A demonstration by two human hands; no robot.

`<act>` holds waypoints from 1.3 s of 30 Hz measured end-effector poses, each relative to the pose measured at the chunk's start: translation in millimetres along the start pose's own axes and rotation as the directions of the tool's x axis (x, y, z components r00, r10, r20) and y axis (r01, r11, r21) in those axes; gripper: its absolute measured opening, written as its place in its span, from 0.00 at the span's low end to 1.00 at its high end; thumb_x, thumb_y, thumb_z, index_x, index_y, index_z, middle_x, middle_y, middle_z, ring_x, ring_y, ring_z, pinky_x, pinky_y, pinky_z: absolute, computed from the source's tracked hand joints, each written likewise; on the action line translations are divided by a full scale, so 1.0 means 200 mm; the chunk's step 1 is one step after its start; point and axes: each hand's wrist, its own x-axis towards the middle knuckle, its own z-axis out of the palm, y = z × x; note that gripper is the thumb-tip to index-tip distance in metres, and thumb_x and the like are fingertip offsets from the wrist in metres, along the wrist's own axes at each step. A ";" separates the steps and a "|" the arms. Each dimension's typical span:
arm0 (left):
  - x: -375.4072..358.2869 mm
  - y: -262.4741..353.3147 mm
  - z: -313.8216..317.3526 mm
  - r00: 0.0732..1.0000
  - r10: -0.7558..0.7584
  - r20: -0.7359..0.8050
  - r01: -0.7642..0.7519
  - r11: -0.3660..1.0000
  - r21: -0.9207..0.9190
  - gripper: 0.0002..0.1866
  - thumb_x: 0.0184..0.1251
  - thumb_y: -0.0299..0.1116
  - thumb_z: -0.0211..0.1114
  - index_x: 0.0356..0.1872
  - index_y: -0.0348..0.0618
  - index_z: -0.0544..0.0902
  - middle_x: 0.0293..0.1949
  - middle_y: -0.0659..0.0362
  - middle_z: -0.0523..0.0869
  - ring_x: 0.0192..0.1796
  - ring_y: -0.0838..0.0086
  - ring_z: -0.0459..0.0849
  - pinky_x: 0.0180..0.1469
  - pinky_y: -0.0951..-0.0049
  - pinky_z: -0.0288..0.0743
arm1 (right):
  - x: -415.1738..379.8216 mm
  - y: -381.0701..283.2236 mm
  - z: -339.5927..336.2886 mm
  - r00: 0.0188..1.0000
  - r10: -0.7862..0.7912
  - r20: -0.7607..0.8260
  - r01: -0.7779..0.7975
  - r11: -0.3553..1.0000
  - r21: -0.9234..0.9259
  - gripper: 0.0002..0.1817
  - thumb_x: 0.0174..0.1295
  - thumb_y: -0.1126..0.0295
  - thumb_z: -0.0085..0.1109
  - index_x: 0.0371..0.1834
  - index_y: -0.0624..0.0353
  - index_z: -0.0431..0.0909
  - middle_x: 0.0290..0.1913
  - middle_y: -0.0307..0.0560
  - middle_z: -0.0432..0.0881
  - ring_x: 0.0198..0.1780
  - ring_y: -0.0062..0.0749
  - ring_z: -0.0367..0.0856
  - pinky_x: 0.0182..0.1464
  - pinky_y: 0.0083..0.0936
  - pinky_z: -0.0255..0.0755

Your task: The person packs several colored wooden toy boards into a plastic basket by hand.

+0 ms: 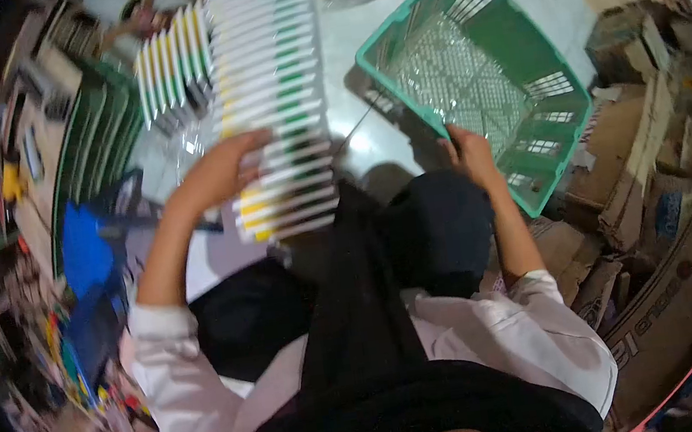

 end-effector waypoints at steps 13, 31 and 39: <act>-0.24 -0.25 0.41 0.995 -0.020 -0.102 0.017 1.000 -0.026 0.15 0.54 0.26 0.65 0.44 0.39 0.79 0.39 0.52 0.82 0.44 0.59 0.81 0.50 0.64 0.74 | 0.11 -0.83 0.26 0.377 -0.883 0.278 0.770 0.466 0.435 0.16 0.54 0.59 0.61 0.38 0.60 0.77 0.39 0.49 0.78 0.43 0.42 0.77 0.42 0.34 0.73; -0.22 -0.31 0.42 0.991 -0.120 -0.054 0.124 0.989 0.085 0.06 0.52 0.28 0.64 0.32 0.42 0.83 0.31 0.51 0.85 0.37 0.56 0.83 0.40 0.62 0.76 | -0.07 -1.00 0.55 0.632 -0.744 0.217 0.775 0.595 -0.213 0.30 0.56 0.64 0.50 0.64 0.63 0.63 0.56 0.53 0.67 0.58 0.44 0.65 0.52 0.42 0.66; -0.28 -0.27 0.45 0.960 -0.184 0.209 0.183 0.983 0.027 0.11 0.51 0.27 0.66 0.37 0.38 0.82 0.32 0.50 0.84 0.36 0.63 0.83 0.40 0.68 0.77 | -0.18 -1.06 0.59 0.574 -0.742 0.347 0.817 0.547 -0.182 0.34 0.54 0.62 0.55 0.65 0.63 0.60 0.49 0.53 0.69 0.46 0.42 0.72 0.28 0.36 0.74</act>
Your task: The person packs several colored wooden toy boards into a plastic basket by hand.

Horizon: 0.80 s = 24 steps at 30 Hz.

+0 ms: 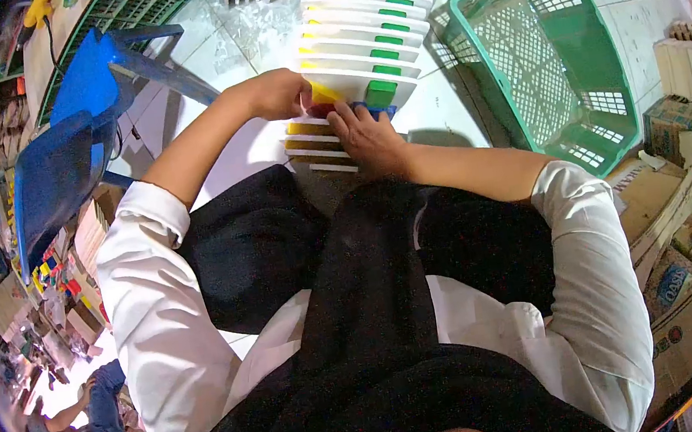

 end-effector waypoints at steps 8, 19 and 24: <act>-0.15 0.18 0.19 0.994 0.090 -0.069 -0.092 0.996 -0.024 0.45 0.34 0.37 0.79 0.61 0.46 0.69 0.55 0.50 0.77 0.55 0.59 0.77 0.55 0.64 0.73 | -0.05 0.03 -0.06 0.988 -0.068 0.141 0.028 0.964 0.265 0.41 0.47 0.58 0.63 0.65 0.65 0.59 0.56 0.62 0.67 0.59 0.52 0.68 0.50 0.50 0.73; -0.10 -0.02 0.25 0.990 0.102 -0.095 -0.119 0.976 -0.185 0.43 0.38 0.35 0.77 0.62 0.46 0.69 0.52 0.49 0.79 0.54 0.56 0.78 0.57 0.63 0.72 | -0.17 0.01 -0.01 0.954 -0.272 0.130 0.293 0.936 -0.195 0.15 0.58 0.55 0.49 0.40 0.46 0.83 0.76 0.41 0.48 0.77 0.42 0.37 0.72 0.58 0.31; -0.08 -0.04 0.20 0.990 0.140 -0.025 -0.142 0.966 -0.217 0.42 0.38 0.32 0.76 0.61 0.45 0.70 0.50 0.48 0.81 0.53 0.56 0.80 0.56 0.63 0.74 | -0.11 -0.03 0.03 0.943 -0.329 0.048 0.332 0.941 -0.070 0.19 0.56 0.57 0.52 0.49 0.47 0.81 0.75 0.40 0.49 0.77 0.41 0.36 0.73 0.57 0.30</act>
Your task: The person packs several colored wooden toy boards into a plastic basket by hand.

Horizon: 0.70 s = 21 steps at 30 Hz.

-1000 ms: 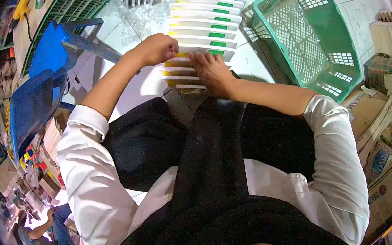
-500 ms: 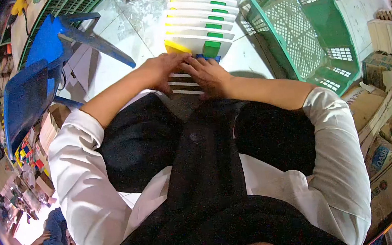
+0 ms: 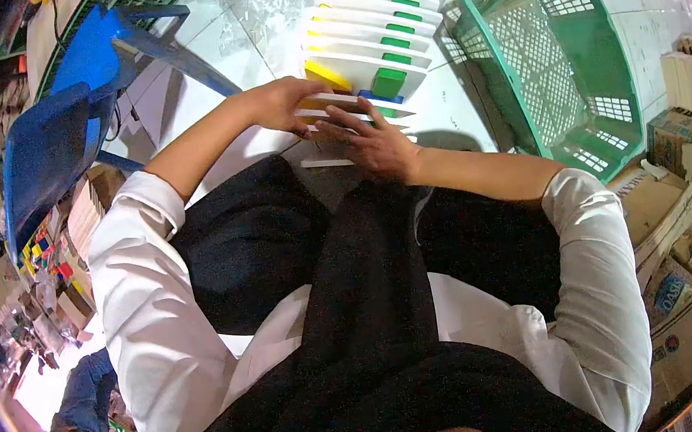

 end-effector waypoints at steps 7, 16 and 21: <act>0.00 0.00 0.00 0.999 -0.038 -0.007 0.038 0.998 -0.050 0.40 0.41 0.31 0.74 0.62 0.45 0.68 0.53 0.49 0.80 0.56 0.58 0.78 0.59 0.65 0.71 | 0.14 0.05 0.04 0.992 0.004 -0.126 -0.005 1.000 -0.012 0.31 0.60 0.56 0.47 0.70 0.43 0.61 0.75 0.40 0.50 0.77 0.44 0.37 0.71 0.61 0.31; -0.06 0.12 0.01 0.999 -0.024 0.048 0.030 0.993 -0.116 0.53 0.35 0.43 0.79 0.67 0.41 0.60 0.64 0.48 0.69 0.65 0.60 0.68 0.63 0.59 0.65 | 0.07 0.12 -0.09 0.924 0.354 0.143 -0.379 0.896 0.229 0.66 0.32 0.39 0.72 0.74 0.56 0.45 0.70 0.53 0.56 0.71 0.47 0.54 0.63 0.51 0.57; -0.06 0.22 0.21 0.978 -0.161 -0.133 0.204 0.611 0.765 0.71 0.20 0.62 0.77 0.70 0.36 0.51 0.65 0.51 0.63 0.70 0.58 0.57 0.64 0.37 0.54 | 0.01 0.08 -0.11 0.913 0.371 0.172 -0.383 0.923 0.046 0.73 0.26 0.38 0.74 0.74 0.60 0.41 0.64 0.56 0.61 0.63 0.46 0.62 0.51 0.43 0.69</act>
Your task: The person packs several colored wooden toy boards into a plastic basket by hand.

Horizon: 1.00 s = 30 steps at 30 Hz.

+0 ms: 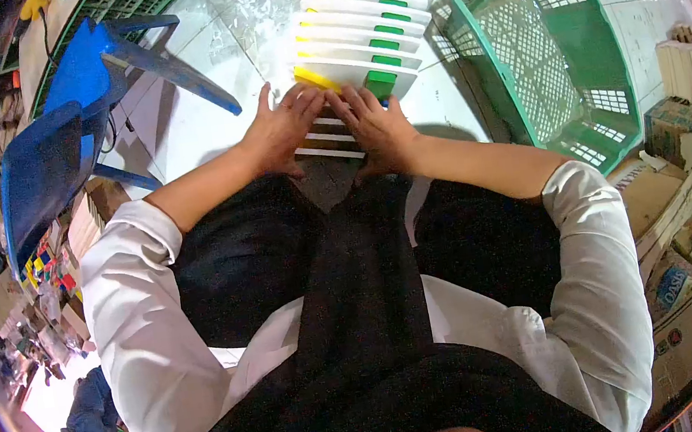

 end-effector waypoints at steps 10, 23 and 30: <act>0.00 0.05 0.09 0.985 -0.036 -0.169 0.060 0.988 0.144 0.56 0.33 0.46 0.75 0.69 0.44 0.56 0.59 0.52 0.67 0.57 0.63 0.68 0.57 0.55 0.65 | -0.01 0.01 -0.07 0.944 0.005 0.329 -0.060 0.986 0.156 0.75 0.24 0.35 0.74 0.74 0.61 0.40 0.65 0.59 0.59 0.62 0.49 0.62 0.53 0.47 0.67; -0.01 0.03 0.15 0.974 -0.025 -0.226 0.023 1.000 -0.013 0.56 0.36 0.39 0.75 0.72 0.44 0.52 0.59 0.50 0.68 0.55 0.60 0.71 0.59 0.61 0.64 | -0.08 -0.04 -0.42 0.642 -0.467 0.608 0.262 0.879 0.398 0.39 0.56 0.64 0.59 0.70 0.59 0.54 0.70 0.61 0.57 0.73 0.40 0.53 0.69 0.35 0.54; -0.01 0.03 0.10 0.971 -0.013 -0.238 0.019 1.000 0.023 0.49 0.43 0.31 0.69 0.71 0.41 0.53 0.57 0.50 0.69 0.55 0.61 0.70 0.59 0.61 0.63 | -0.15 -0.04 -0.07 0.974 -0.121 -0.191 0.114 0.992 -0.047 0.52 0.45 0.56 0.69 0.72 0.59 0.50 0.72 0.60 0.52 0.74 0.47 0.49 0.69 0.37 0.55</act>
